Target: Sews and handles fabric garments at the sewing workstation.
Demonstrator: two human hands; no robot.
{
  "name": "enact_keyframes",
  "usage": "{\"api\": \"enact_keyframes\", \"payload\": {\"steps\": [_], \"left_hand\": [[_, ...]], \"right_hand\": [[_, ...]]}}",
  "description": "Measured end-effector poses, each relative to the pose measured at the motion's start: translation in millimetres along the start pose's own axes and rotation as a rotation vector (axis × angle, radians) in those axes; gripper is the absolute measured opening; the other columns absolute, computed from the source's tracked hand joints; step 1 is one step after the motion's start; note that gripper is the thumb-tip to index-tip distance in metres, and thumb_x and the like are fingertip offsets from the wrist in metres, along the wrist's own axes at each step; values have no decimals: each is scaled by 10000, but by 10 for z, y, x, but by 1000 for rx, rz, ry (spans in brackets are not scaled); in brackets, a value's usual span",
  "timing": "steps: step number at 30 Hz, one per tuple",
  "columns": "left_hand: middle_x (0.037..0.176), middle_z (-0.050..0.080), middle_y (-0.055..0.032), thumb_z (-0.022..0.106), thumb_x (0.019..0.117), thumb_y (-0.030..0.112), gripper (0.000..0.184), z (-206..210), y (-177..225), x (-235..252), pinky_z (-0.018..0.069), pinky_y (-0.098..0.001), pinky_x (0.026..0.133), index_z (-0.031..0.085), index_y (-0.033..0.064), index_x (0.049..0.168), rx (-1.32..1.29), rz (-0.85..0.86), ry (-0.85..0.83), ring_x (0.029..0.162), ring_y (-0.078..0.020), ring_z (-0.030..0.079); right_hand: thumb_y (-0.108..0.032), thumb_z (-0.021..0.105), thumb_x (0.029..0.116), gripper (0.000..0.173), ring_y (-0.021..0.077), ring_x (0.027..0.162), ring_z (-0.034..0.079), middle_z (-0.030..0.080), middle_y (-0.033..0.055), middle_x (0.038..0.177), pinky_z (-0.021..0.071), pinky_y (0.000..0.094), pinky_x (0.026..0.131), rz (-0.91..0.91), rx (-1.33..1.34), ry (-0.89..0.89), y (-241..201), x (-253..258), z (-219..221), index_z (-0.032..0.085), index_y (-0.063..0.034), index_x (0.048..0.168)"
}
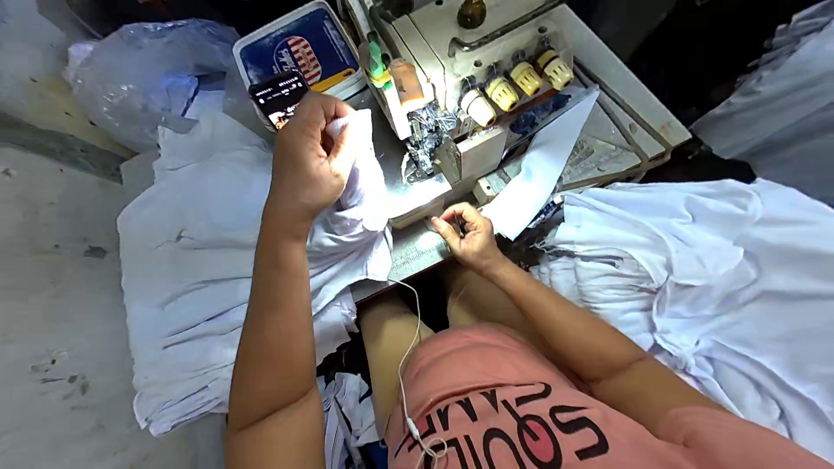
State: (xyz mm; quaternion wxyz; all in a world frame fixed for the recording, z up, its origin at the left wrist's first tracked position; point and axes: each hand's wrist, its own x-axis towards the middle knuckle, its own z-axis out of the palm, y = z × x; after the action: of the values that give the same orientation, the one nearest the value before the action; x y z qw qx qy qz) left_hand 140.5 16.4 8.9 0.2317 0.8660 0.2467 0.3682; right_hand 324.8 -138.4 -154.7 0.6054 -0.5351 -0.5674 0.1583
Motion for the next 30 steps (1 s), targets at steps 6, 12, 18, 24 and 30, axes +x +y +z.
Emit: {"api": "enact_keyframes", "payload": {"steps": [6, 12, 18, 24, 30], "left_hand": [[904, 605, 27, 539, 1055, 204, 236, -36, -3, 370, 478, -128, 719, 579, -13, 1137, -157, -33, -4, 754, 63, 555], [904, 588, 20, 526, 1059, 228, 246, -77, 0, 522, 454, -120, 711, 583, 5, 1147, -72, -33, -55, 747, 61, 533], [905, 589, 13, 521, 1060, 244, 254, -76, 25, 571, 454, -133, 716, 594, 18, 1151, -40, -56, -108, 754, 48, 537], [957, 635, -75, 508, 1062, 189, 267, -104, 172, 251, 479, -181, 751, 585, -30, 1194, 70, 66, -121, 803, -15, 569], [904, 598, -31, 603, 1014, 153, 186, -48, 418, -526, 503, -170, 707, 552, -3, 1100, -95, 78, -100, 760, -6, 567]], "right_hand": [[-92, 677, 924, 163, -6, 667, 553, 632, 54, 779, 484, 141, 649, 115, -10, -49, 160, -76, 35, 645, 63, 965], [-98, 682, 915, 179, -8, 664, 543, 631, 52, 782, 476, 141, 649, 106, 16, -80, 192, -68, 18, 650, 69, 970], [-96, 689, 908, 186, 5, 680, 569, 655, 70, 801, 492, 150, 663, 101, -17, -92, 171, -72, 13, 662, 71, 984], [-87, 677, 928, 153, -41, 652, 531, 618, 15, 770, 473, 120, 645, 173, 63, -89, 169, -64, -23, 649, 53, 983], [-65, 599, 984, 154, -44, 681, 536, 631, 31, 802, 465, 103, 661, 56, 49, -92, -210, 109, -157, 673, 69, 1003]]}}
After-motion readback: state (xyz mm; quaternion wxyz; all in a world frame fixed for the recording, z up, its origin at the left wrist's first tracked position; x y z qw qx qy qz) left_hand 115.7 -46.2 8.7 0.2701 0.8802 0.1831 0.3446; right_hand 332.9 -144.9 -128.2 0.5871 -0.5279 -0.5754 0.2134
